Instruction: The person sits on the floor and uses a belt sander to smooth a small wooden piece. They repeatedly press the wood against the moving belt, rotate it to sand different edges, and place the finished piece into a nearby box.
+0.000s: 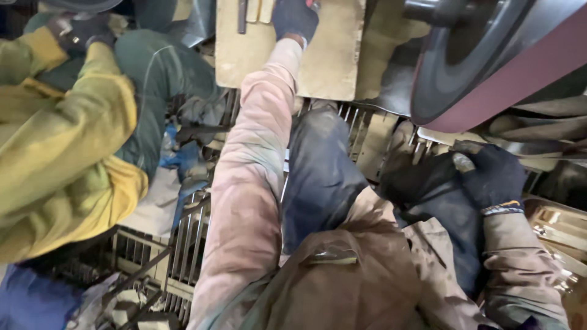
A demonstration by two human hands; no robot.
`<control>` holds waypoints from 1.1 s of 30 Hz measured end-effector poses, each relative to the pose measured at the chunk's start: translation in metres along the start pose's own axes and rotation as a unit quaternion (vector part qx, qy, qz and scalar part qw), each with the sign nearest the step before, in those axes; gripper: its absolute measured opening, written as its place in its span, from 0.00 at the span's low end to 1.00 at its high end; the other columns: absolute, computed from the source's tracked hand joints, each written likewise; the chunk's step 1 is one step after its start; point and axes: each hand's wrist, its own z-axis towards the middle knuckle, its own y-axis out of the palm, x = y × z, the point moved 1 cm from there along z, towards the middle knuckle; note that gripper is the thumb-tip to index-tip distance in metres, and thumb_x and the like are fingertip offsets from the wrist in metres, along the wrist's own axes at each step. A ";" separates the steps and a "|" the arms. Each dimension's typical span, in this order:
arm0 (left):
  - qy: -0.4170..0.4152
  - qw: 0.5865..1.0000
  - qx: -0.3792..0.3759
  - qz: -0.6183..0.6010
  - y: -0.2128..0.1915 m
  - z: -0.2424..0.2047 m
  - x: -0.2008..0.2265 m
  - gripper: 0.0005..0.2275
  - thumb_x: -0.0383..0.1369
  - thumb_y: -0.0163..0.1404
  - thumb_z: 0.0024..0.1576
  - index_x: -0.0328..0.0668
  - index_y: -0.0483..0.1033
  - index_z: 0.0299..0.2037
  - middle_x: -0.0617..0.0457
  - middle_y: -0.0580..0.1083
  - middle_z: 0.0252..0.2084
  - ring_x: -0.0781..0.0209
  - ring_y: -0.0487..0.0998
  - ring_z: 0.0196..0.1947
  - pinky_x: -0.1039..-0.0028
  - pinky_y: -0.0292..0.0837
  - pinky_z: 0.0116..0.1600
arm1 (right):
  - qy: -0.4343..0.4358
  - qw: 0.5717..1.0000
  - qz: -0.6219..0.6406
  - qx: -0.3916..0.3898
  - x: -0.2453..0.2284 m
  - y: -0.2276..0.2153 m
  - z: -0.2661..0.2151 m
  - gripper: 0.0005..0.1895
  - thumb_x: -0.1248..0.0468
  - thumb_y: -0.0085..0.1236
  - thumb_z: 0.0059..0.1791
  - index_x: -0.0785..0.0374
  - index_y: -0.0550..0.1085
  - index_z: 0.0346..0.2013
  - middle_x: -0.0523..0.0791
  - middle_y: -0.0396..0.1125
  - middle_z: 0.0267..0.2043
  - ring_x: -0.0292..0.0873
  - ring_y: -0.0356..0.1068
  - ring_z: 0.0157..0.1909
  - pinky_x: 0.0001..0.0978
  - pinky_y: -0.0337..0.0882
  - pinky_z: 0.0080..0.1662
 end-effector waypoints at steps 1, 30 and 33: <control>0.006 1.000 0.016 0.009 0.010 0.008 0.000 0.07 0.39 0.55 0.52 0.48 0.79 0.30 0.46 0.78 0.32 0.45 0.79 0.37 0.57 0.73 0.42 | -0.001 1.000 -0.010 -0.009 -0.002 -0.002 0.003 0.10 0.54 0.58 0.54 0.50 0.81 0.46 0.48 0.74 0.46 0.53 0.73 0.49 0.47 0.71 0.54; -0.228 0.635 -0.206 -0.708 -0.055 -0.126 -0.060 0.08 0.32 0.49 0.64 0.45 0.71 0.31 0.57 0.63 0.20 0.65 0.62 0.15 0.73 0.50 0.17 | -0.017 0.999 0.017 0.047 0.000 -0.003 -0.007 0.12 0.55 0.59 0.51 0.53 0.81 0.46 0.46 0.74 0.45 0.54 0.72 0.49 0.46 0.70 0.52; -0.215 0.488 -0.265 -0.803 -0.077 -0.164 -0.080 0.09 0.32 0.46 0.67 0.48 0.67 0.32 0.60 0.58 0.21 0.67 0.59 0.16 0.74 0.51 0.19 | -0.026 0.998 0.031 0.057 0.004 -0.001 -0.010 0.12 0.55 0.59 0.52 0.53 0.82 0.47 0.46 0.75 0.47 0.53 0.72 0.50 0.46 0.70 0.53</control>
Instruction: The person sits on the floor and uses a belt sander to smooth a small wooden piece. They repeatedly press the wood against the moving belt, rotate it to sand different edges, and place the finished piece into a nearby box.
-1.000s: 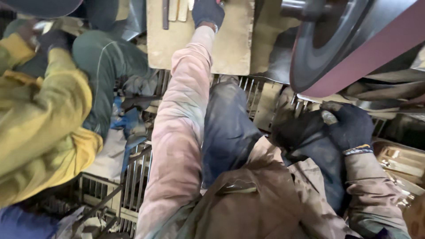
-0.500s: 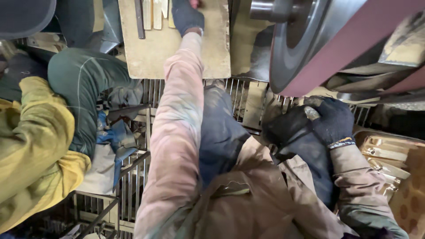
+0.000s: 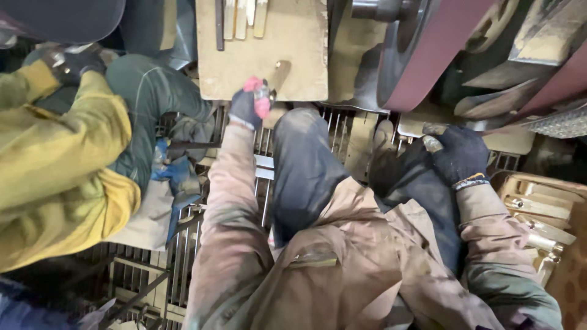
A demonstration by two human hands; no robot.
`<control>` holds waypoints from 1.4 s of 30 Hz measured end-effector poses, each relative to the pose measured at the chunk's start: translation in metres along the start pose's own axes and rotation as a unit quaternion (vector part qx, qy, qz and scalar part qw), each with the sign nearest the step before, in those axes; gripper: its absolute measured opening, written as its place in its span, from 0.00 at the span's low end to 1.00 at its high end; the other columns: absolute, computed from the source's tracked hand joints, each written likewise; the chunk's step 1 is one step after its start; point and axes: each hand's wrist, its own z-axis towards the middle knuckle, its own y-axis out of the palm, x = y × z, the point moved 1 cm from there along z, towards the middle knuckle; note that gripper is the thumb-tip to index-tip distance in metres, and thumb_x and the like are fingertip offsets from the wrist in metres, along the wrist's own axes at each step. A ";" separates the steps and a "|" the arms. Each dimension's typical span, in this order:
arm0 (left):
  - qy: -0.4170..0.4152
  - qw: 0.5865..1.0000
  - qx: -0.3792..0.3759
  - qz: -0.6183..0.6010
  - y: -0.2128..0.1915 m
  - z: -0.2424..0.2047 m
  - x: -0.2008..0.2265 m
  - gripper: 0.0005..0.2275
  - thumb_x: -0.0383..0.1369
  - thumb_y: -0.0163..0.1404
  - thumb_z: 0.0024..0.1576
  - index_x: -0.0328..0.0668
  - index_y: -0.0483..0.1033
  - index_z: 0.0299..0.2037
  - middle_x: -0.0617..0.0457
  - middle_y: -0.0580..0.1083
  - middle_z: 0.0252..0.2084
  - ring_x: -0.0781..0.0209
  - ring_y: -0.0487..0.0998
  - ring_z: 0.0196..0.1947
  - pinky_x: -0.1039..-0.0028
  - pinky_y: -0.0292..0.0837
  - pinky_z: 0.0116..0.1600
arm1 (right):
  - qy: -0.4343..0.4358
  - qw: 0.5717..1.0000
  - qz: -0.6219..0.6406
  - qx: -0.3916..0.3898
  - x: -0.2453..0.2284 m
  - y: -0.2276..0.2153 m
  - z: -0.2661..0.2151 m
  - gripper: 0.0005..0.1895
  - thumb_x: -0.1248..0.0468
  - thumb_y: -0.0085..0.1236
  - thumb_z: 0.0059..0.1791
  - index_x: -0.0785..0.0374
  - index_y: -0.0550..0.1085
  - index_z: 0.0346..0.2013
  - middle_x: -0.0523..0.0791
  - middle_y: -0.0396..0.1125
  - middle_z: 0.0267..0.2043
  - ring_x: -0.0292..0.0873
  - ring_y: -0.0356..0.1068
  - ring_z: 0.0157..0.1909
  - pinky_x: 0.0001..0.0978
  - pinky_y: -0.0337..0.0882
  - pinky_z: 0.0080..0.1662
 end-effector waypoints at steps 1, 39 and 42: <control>-0.019 0.999 -0.002 -0.035 -0.002 -0.018 -0.004 0.09 0.32 0.45 0.67 0.49 0.66 0.32 0.60 0.58 0.22 0.68 0.58 0.16 0.75 0.50 0.19 | -0.003 1.000 0.004 0.002 0.002 0.001 -0.004 0.13 0.56 0.59 0.52 0.53 0.82 0.48 0.46 0.75 0.48 0.53 0.72 0.50 0.46 0.70 0.53; 0.393 0.265 0.005 0.881 0.156 -0.219 -0.081 0.28 0.45 0.59 0.49 0.33 0.73 0.55 0.38 0.78 0.51 0.43 0.73 0.57 0.61 0.71 0.57 | -0.098 0.933 0.345 0.021 -0.078 -0.064 -0.045 0.13 0.62 0.62 0.49 0.68 0.80 0.44 0.49 0.74 0.36 0.45 0.74 0.36 0.33 0.73 0.42; 0.266 0.404 -0.017 0.875 0.150 -0.218 -0.076 0.16 0.31 0.62 0.55 0.39 0.78 0.52 0.40 0.79 0.45 0.38 0.75 0.51 0.56 0.71 0.52 | -0.041 0.909 0.415 0.009 -0.086 -0.060 -0.048 0.14 0.62 0.62 0.53 0.70 0.78 0.47 0.50 0.74 0.42 0.47 0.74 0.42 0.34 0.73 0.46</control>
